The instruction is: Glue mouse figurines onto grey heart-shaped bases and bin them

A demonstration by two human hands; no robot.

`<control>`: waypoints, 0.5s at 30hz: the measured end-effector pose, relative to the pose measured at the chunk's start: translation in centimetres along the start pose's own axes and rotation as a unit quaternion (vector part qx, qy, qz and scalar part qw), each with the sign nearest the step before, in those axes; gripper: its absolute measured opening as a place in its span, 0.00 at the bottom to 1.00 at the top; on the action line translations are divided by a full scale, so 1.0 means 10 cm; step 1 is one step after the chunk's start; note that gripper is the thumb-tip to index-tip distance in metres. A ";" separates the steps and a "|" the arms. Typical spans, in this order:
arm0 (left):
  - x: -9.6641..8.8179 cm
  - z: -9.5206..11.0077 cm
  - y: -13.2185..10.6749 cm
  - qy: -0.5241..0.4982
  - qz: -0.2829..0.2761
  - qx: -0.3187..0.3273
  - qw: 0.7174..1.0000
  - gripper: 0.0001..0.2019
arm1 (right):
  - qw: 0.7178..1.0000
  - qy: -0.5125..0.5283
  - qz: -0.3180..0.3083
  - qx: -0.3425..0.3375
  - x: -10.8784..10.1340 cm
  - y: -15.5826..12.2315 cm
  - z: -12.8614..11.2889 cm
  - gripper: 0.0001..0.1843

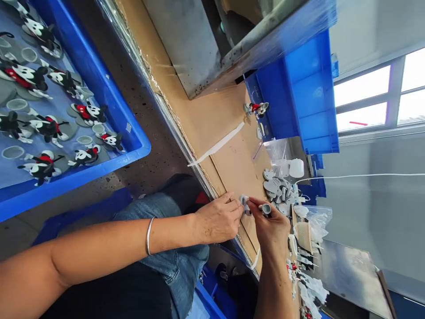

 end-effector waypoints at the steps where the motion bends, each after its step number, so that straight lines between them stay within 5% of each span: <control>1: 0.00 0.00 -0.01 -0.001 0.002 -0.001 1.000 0.12 | 1.000 0.005 -0.005 0.008 -0.01 0.01 -0.01 0.18; 15: 0.01 -0.02 -0.02 -0.042 0.018 -0.015 0.999 0.12 | 0.996 0.060 0.031 0.056 0.03 0.04 -0.05 0.20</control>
Point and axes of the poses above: each hand's wrist, its own y-axis towards the middle knuckle, its own x-axis out of the palm, z = x × y, the point moved 1 cm from there along y, towards the middle knuckle, and after that the axes turned 15 degrees about -x, right-handed, at the moved point
